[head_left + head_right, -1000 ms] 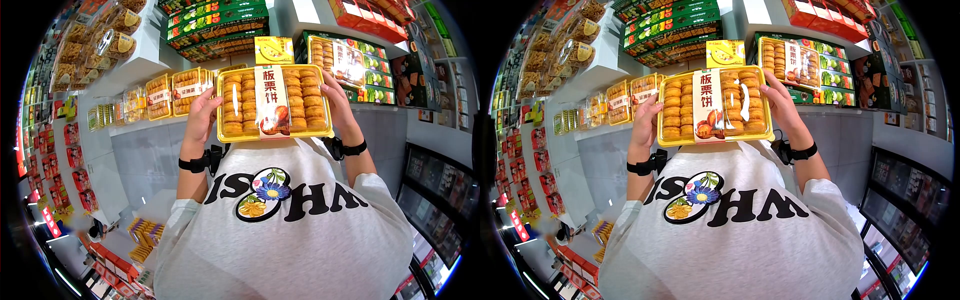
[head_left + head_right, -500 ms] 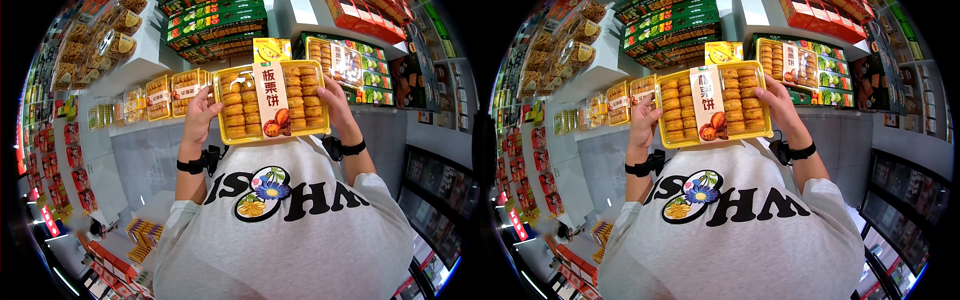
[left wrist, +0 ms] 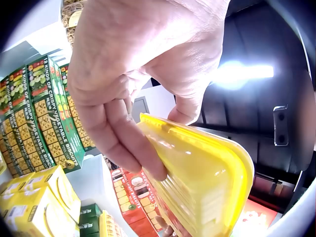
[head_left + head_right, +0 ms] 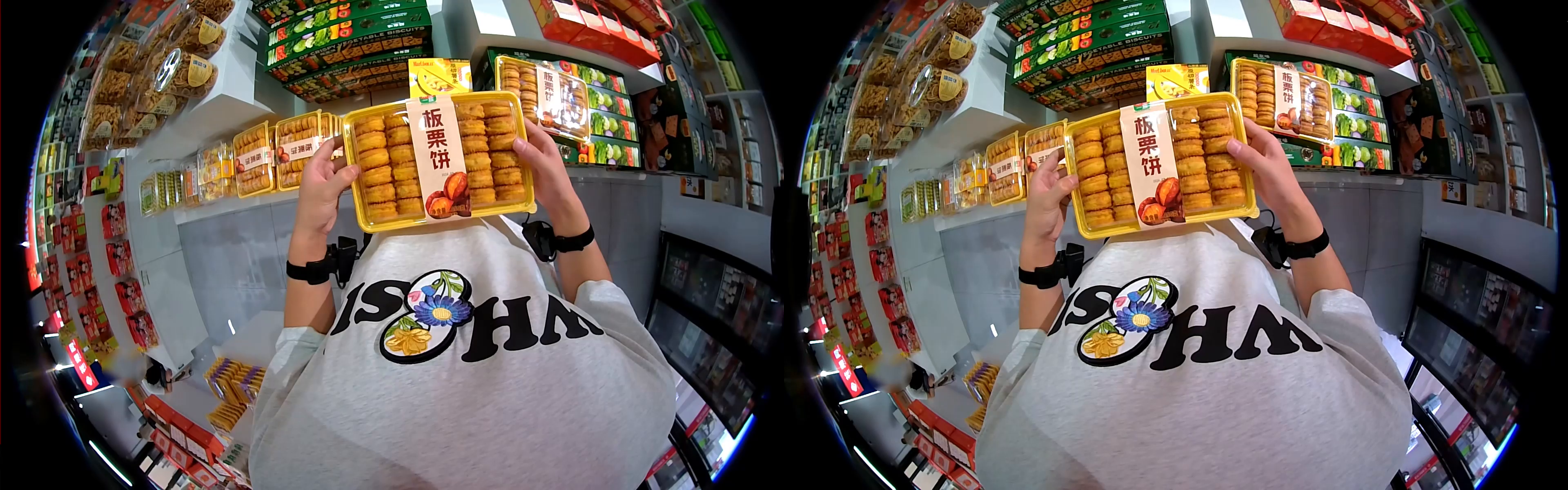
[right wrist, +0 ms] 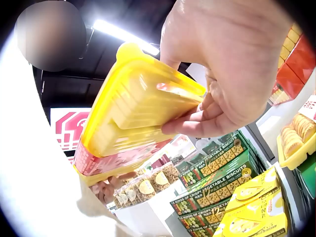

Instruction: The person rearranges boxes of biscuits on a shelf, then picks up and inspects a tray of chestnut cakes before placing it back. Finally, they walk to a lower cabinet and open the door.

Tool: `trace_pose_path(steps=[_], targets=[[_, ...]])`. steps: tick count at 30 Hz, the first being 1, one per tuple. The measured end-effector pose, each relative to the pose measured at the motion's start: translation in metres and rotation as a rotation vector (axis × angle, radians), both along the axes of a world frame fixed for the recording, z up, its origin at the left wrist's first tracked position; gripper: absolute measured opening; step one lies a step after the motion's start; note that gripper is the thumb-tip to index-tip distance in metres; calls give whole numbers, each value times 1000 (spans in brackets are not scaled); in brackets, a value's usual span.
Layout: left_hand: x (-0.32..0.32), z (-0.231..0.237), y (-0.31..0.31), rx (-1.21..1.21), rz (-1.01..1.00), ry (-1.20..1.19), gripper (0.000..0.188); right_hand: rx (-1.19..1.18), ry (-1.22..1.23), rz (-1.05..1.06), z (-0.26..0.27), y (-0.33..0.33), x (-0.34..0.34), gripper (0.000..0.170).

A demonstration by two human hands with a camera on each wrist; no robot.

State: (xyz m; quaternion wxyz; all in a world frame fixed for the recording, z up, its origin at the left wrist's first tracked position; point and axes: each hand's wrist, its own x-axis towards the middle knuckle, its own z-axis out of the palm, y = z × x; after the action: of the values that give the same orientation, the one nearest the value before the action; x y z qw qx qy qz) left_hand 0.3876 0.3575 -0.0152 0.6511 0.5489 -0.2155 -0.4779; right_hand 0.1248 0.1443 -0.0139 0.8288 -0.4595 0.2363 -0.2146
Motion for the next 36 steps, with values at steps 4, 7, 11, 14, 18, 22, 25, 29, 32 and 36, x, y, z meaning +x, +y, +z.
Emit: trace_pose_path(steps=[4,7,11,14,18,22,25,29,32,36], targets=[[1,5,-1,-9,47,43,53,35,-2,-10,-2,5,3,56],[2,9,0,1,39,12,52,87,4,-13,-5,8,6,59],[0,9,-2,-1,10,-22,51,100,51,-46,-7,13,8,64],[0,5,-2,9,-5,-15,51,80,60,-58,-10,12,7,60],[-2,4,-5,16,-6,-2,49,45,50,-54,-9,10,7,56],[-1,0,-7,54,-8,-30,46,11,44,-64,-10,11,7,56],[-3,-1,-10,66,-13,-45,44,25,9,-82,-14,12,7,57],[-2,-6,-10,91,-19,-14,42,44,24,-127,-21,9,4,60],[-1,-7,-12,101,-72,-2,40,17,73,-233,-17,-8,-10,53],[-1,-7,-10,88,-72,-8,37,-55,113,-396,-17,-57,-38,42]])
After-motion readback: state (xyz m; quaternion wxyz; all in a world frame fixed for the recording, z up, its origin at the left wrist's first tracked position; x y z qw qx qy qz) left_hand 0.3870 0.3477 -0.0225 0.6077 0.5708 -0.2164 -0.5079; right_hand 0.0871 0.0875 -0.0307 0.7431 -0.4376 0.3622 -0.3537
